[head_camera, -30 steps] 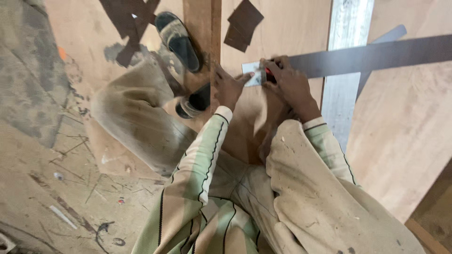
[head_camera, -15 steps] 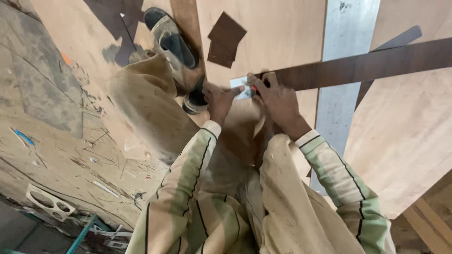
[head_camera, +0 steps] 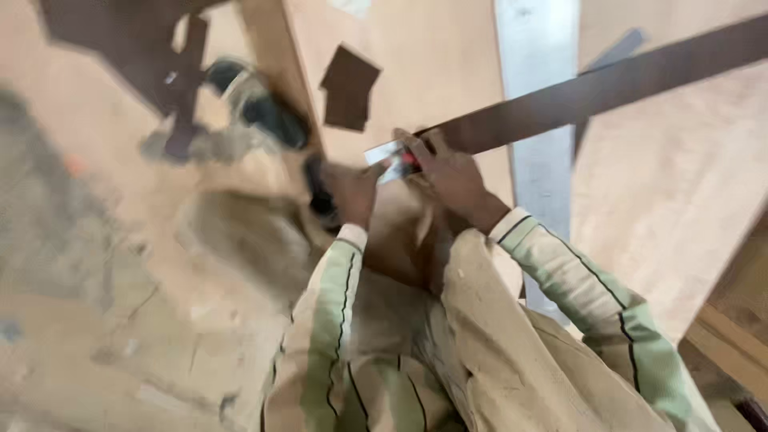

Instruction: The person applies a small square of veneer to a wooden surface using a red-handled tool to press and smooth it. They then apply a long strip of veneer, smoothing it with the tool and trimming the edges.

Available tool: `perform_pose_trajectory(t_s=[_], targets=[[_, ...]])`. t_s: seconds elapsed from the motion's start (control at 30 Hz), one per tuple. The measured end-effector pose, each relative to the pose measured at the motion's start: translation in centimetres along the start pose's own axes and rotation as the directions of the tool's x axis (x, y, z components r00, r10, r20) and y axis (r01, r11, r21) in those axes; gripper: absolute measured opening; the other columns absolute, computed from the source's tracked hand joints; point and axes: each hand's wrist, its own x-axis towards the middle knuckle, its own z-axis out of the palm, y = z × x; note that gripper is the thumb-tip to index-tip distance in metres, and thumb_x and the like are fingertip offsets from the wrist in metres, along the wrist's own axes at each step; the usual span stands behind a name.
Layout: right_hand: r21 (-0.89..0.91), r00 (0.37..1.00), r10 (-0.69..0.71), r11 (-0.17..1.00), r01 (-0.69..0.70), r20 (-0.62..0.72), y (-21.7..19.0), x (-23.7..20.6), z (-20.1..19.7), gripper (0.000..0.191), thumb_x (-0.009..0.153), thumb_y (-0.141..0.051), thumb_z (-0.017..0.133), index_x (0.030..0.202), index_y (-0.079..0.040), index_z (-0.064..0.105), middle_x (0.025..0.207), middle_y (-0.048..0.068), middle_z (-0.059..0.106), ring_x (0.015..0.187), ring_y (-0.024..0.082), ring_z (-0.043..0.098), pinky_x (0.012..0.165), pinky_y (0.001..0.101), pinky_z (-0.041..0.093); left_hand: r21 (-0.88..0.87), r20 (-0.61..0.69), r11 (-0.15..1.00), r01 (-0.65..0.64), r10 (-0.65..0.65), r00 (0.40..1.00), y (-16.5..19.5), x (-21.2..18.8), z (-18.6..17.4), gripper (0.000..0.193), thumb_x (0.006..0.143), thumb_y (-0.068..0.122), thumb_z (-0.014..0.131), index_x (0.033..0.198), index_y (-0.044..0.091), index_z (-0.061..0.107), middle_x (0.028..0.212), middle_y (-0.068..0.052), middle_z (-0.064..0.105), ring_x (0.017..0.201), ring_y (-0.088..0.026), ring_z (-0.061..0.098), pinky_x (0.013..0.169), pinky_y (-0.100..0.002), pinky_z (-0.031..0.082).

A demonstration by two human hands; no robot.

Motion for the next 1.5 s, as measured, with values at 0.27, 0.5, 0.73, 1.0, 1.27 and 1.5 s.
perform_pose_trajectory(t_s=[0.27, 0.5, 0.73, 1.0, 1.27, 1.5], targets=[[0.959, 0.864, 0.454, 0.267, 0.1, -0.217, -10.8, -2.0, -1.9, 0.03, 0.117, -0.011, 0.05, 0.144, 0.001, 0.046, 0.104, 0.009, 0.058, 0.064, 0.01, 0.046, 0.056, 0.0246, 0.04, 0.037, -0.075, 0.997, -0.074, 0.077, 0.994, 1.6, 1.0, -0.9, 0.126, 0.055, 0.068, 0.089, 0.144, -0.002, 0.033, 0.137, -0.024, 0.05, 0.125, -0.043, 0.05, 0.094, -0.064, 0.045], [0.957, 0.818, 0.516, 0.255, 0.138, -0.255, -18.3, -1.0, -4.1, 0.028, 0.116, -0.024, 0.042, 0.138, -0.008, 0.046, 0.084, 0.004, 0.058, 0.051, 0.007, 0.043, 0.046, 0.0228, 0.038, 0.093, -0.055, 0.994, 0.056, -0.051, 0.997, 1.5, 1.0, -1.4, 0.132, 0.057, 0.074, 0.083, 0.153, 0.0, 0.028, 0.149, -0.022, 0.045, 0.138, -0.04, 0.048, 0.099, -0.063, 0.048], [0.449, 0.848, 0.464, 0.834, -0.32, -0.257, -4.2, -1.0, 0.0, 0.02, 0.114, -0.026, 0.05, 0.114, -0.005, 0.051, 0.078, 0.017, 0.064, 0.067, 0.035, 0.065, 0.058, 0.0447, 0.049, -0.037, 0.018, 0.999, 0.032, -0.031, 0.999, 4.3, 1.7, 1.1, 0.145, 0.059, 0.076, 0.083, 0.158, -0.006, 0.017, 0.15, -0.029, 0.045, 0.136, -0.045, 0.05, 0.103, -0.06, 0.05], [0.293, 0.852, 0.463, 0.873, -0.39, -0.244, 0.1, -2.3, 5.3, 0.022, 0.106, -0.026, 0.058, 0.111, -0.006, 0.051, 0.077, 0.022, 0.065, 0.071, 0.045, 0.065, 0.056, 0.0519, 0.047, 0.003, -0.253, 0.955, -0.297, 0.289, 0.923, 3.9, 0.5, 2.1, 0.133, 0.077, 0.059, 0.09, 0.164, -0.003, 0.011, 0.163, -0.029, 0.027, 0.148, -0.048, 0.036, 0.118, -0.064, 0.037], [0.334, 0.846, 0.456, 0.871, -0.36, -0.277, -1.9, -0.1, 5.8, 0.019, 0.111, -0.027, 0.051, 0.112, -0.008, 0.051, 0.074, 0.024, 0.064, 0.069, 0.046, 0.065, 0.058, 0.0547, 0.046, 0.111, -0.284, 0.99, -0.083, 0.111, 0.952, 6.0, -0.9, -0.7, 0.135, 0.065, 0.058, 0.09, 0.161, 0.012, 0.007, 0.167, -0.024, 0.017, 0.154, -0.043, 0.025, 0.116, -0.07, 0.027], [0.197, 0.859, 0.415, 0.908, -0.37, -0.3, -0.7, -1.3, 6.7, 0.014, 0.11, -0.023, 0.052, 0.114, -0.009, 0.05, 0.073, 0.021, 0.067, 0.065, 0.044, 0.065, 0.055, 0.0556, 0.046, 0.322, -0.434, 0.841, -0.434, 0.538, 0.722, 4.6, -1.7, 2.1, 0.121, 0.074, 0.045, 0.087, 0.164, 0.018, 0.01, 0.172, -0.015, 0.017, 0.16, -0.044, 0.019, 0.122, -0.076, 0.023]])
